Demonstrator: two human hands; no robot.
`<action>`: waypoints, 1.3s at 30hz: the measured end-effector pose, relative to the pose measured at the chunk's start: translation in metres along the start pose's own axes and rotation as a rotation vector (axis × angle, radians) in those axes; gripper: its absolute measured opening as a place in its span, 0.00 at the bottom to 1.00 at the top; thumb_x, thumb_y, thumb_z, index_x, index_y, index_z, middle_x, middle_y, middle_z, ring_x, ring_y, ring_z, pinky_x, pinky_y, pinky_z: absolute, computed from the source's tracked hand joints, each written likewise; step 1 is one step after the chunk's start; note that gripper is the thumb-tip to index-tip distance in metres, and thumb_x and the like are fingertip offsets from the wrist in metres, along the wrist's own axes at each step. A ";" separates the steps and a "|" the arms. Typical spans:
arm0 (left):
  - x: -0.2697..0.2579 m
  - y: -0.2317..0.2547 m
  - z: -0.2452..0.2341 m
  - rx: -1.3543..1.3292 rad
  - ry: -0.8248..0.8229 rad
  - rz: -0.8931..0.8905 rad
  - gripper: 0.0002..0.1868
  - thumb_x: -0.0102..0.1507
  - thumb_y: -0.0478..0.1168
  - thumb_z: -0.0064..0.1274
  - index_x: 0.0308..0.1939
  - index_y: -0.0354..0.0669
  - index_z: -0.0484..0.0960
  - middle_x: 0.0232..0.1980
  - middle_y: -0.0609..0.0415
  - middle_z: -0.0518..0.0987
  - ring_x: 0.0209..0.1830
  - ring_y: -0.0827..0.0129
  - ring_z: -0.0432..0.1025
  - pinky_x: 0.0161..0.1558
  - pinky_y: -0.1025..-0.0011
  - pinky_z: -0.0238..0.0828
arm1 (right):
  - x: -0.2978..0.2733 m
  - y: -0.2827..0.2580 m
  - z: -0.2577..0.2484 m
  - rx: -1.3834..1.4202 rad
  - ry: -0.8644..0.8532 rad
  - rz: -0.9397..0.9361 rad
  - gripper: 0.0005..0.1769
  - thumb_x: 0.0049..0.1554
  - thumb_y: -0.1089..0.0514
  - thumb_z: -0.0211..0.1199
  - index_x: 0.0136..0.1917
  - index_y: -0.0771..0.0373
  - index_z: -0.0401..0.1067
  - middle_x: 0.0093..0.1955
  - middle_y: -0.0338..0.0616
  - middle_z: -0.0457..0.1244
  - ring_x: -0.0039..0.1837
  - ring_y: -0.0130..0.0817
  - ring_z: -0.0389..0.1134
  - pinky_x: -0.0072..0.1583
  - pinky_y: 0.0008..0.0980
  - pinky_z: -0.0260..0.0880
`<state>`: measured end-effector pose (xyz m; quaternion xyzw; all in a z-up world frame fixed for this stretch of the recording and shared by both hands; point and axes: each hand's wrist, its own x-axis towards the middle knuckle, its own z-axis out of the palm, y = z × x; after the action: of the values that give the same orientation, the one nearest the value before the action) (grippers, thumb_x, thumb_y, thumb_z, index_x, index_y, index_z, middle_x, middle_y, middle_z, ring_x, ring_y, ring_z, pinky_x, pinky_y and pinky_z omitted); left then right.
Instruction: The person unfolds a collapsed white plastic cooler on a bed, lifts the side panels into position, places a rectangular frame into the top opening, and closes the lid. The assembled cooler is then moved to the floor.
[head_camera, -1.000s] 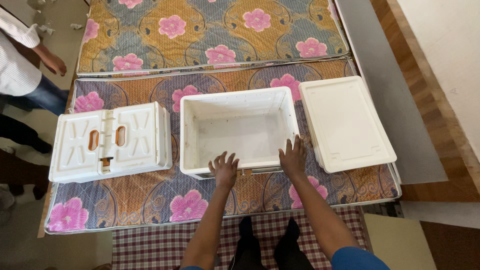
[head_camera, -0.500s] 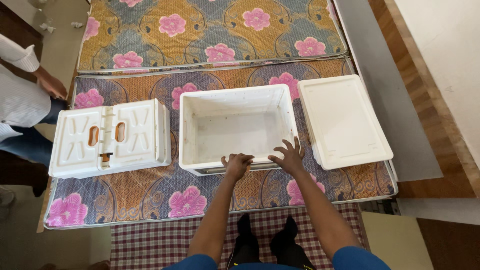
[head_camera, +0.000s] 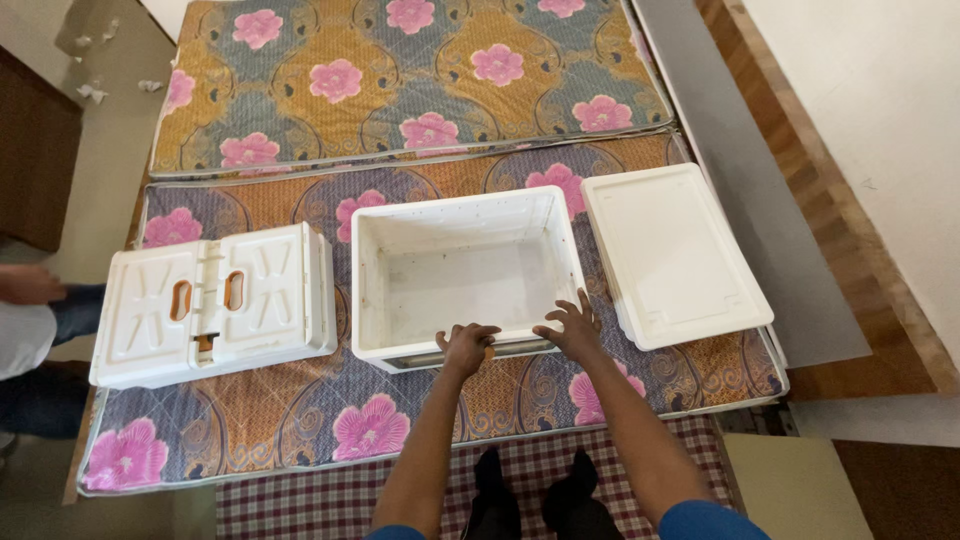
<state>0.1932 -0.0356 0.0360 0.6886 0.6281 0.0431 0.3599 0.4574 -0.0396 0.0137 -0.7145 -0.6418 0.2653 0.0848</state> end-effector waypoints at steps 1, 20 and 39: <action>0.001 0.000 0.000 0.011 -0.021 -0.014 0.15 0.71 0.50 0.42 0.56 0.73 0.84 0.58 0.68 0.79 0.65 0.66 0.64 0.73 0.37 0.28 | 0.000 0.001 0.001 -0.002 -0.009 0.009 0.38 0.48 0.20 0.60 0.59 0.46 0.78 0.81 0.37 0.51 0.87 0.42 0.22 0.76 0.74 0.27; 0.016 0.004 0.016 0.029 -0.006 0.079 0.17 0.63 0.54 0.57 0.57 0.73 0.83 0.61 0.61 0.79 0.68 0.61 0.62 0.71 0.46 0.38 | -0.011 0.025 -0.007 0.181 0.140 -0.220 0.22 0.56 0.49 0.68 0.61 0.58 0.74 0.76 0.46 0.58 0.85 0.51 0.40 0.79 0.50 0.45; 0.017 0.004 0.019 0.145 -0.076 0.073 0.17 0.71 0.52 0.42 0.63 0.71 0.78 0.63 0.63 0.76 0.69 0.65 0.62 0.71 0.45 0.41 | -0.025 0.020 0.005 0.053 0.067 -0.089 0.25 0.63 0.53 0.54 0.73 0.55 0.66 0.80 0.41 0.53 0.86 0.43 0.34 0.80 0.49 0.42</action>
<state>0.2094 -0.0291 0.0174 0.7364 0.5900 -0.0155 0.3308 0.4712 -0.0682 0.0067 -0.6911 -0.6626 0.2542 0.1368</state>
